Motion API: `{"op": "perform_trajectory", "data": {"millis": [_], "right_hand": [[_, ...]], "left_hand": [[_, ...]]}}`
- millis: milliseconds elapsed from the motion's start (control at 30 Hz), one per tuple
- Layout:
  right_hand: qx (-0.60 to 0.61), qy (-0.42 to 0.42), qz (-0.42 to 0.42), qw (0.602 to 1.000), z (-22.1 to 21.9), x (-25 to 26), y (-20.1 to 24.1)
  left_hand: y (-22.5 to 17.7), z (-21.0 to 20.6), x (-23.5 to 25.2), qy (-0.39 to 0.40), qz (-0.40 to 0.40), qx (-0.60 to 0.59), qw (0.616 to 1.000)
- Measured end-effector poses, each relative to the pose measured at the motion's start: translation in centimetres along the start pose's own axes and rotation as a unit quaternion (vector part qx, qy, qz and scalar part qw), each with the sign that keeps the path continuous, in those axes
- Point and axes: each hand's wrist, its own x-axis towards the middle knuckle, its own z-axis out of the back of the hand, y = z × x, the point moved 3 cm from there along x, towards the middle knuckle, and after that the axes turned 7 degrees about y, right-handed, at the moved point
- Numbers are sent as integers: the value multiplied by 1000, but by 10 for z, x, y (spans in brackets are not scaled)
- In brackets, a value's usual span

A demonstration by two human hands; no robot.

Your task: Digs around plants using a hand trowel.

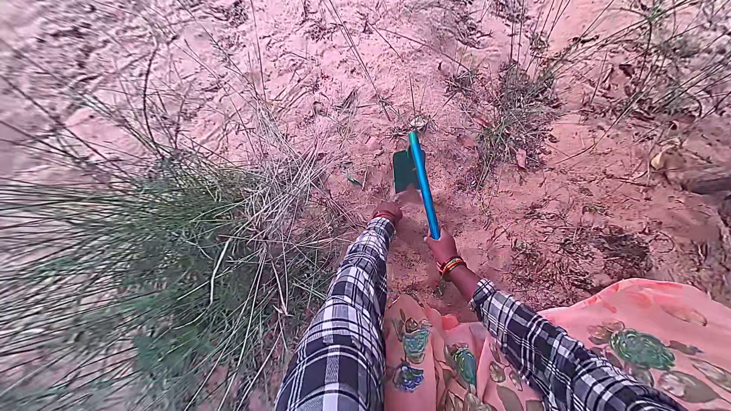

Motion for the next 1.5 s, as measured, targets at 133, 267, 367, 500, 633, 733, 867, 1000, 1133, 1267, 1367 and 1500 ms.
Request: {"op": "perform_trajectory", "data": {"millis": [133,267,367,500,633,733,867,1000,1133,1267,1367,1500], "right_hand": [[22,-95,92,991,36,-4,56],[57,-152,165,973,57,-15,83],[86,-162,194,964,57,-16,81],[59,-153,169,972,56,-17,72],[31,-132,114,984,49,-14,58],[45,-124,88,987,47,-10,50],[52,-117,58,990,50,-8,52],[121,-122,103,980,57,-17,69],[260,-136,239,926,56,-35,99],[333,-136,255,898,27,-30,94],[227,-67,89,968,-17,-16,36],[131,135,-132,973,-62,-17,-39]], "left_hand": [[-15,-21,-8,32,12,-14,999],[-32,-52,-4,44,39,7,998],[-41,-44,-14,75,22,57,995],[-32,-17,10,-17,-40,-107,993],[-17,11,9,-75,-28,-251,965],[-15,7,11,-80,-23,-289,954],[-8,4,21,-85,-23,-326,941],[3,10,32,-77,-4,-338,938],[20,12,44,-69,14,-337,939],[33,10,44,-69,32,-321,944],[37,8,38,-56,35,-301,951],[42,20,28,-41,45,-205,977]]}}
